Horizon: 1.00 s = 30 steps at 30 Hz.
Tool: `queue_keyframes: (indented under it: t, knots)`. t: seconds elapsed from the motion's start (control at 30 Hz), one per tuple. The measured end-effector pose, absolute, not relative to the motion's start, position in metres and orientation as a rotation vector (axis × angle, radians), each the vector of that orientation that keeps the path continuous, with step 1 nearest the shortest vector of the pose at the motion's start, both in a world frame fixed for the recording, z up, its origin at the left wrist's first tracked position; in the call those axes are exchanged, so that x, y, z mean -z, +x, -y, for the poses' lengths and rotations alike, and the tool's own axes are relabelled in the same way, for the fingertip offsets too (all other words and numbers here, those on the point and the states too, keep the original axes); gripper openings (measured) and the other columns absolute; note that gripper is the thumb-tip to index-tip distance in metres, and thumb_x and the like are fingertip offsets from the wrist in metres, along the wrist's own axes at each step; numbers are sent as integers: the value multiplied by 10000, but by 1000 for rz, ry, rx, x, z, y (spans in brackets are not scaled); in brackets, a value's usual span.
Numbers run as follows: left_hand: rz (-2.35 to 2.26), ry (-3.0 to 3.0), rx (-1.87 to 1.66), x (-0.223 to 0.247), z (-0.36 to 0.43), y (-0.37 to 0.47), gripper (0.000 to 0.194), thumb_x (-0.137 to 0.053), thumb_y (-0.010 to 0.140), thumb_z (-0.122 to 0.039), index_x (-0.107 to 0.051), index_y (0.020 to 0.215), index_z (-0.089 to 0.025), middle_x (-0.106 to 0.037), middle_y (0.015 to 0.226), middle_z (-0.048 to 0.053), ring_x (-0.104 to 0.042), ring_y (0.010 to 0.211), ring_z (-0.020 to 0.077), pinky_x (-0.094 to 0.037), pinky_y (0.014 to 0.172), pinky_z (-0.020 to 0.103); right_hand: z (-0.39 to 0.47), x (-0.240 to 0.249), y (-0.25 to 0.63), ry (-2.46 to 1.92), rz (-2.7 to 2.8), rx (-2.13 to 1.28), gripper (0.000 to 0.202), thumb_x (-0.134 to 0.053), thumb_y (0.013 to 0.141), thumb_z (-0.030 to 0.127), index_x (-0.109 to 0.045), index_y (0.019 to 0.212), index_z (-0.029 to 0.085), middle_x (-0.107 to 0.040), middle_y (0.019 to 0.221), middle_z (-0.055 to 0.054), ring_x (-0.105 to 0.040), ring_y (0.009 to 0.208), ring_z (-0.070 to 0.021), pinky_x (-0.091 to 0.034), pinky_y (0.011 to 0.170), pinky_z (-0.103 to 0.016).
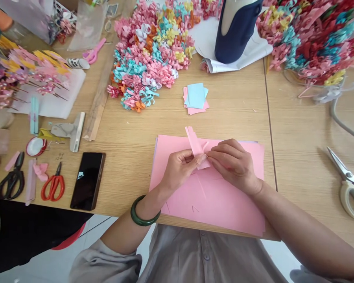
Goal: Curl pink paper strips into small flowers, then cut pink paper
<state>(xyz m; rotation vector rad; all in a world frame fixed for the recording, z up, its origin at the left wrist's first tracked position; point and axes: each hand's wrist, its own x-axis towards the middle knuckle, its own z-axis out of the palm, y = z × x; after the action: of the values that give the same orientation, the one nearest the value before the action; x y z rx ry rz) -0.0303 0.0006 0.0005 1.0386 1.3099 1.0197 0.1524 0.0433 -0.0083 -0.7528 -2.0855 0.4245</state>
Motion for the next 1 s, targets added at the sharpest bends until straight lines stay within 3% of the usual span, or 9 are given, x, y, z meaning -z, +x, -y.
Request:
queue_keyframes:
  t: [0.17,0.37,0.6,0.93,1.0]
  knots:
    - [-1321,1073,-1058,-4,0,-27,203,-763,783,-356,-751,759,-154,-713,735,17,-611,672,123,-514,621,228,-42,2,151,-830,2010,-588,92,-660,888,173,-694,941,240,-728,860,-48,-622,807,-188,-556,704,-361]
    - [-1345,1143,-1030,-7,1,-27,243,-710,823,-351,-710,685,-151,-657,670,7,-592,666,127,-492,587,228,-41,1,150,-847,1981,-667,62,-652,888,173,-662,901,233,-701,816,-37,-606,784,-184,-539,690,-352]
    - [-1217,1017,-1038,0,1,-27,236,-800,752,-354,-741,845,-145,-751,841,51,-725,774,179,-602,760,283,-40,2,148,-880,1996,-676,73,-645,886,145,-639,890,217,-690,812,-40,-606,775,-176,-531,686,-341]
    - [-1235,1002,-1031,-5,-1,-27,253,-729,833,-359,-700,715,-136,-671,718,13,-651,735,133,-557,654,220,-39,6,152,-735,2179,-138,217,-694,824,82,-603,954,231,-701,842,-27,-604,845,-191,-554,668,-308]
    - [-1182,919,-1027,-3,-1,-28,235,-757,808,-367,-721,760,-139,-689,746,15,-656,717,136,-581,643,240,-39,6,152,-712,2209,-49,211,-690,827,86,-602,950,233,-703,853,-25,-610,867,-194,-551,655,-300]
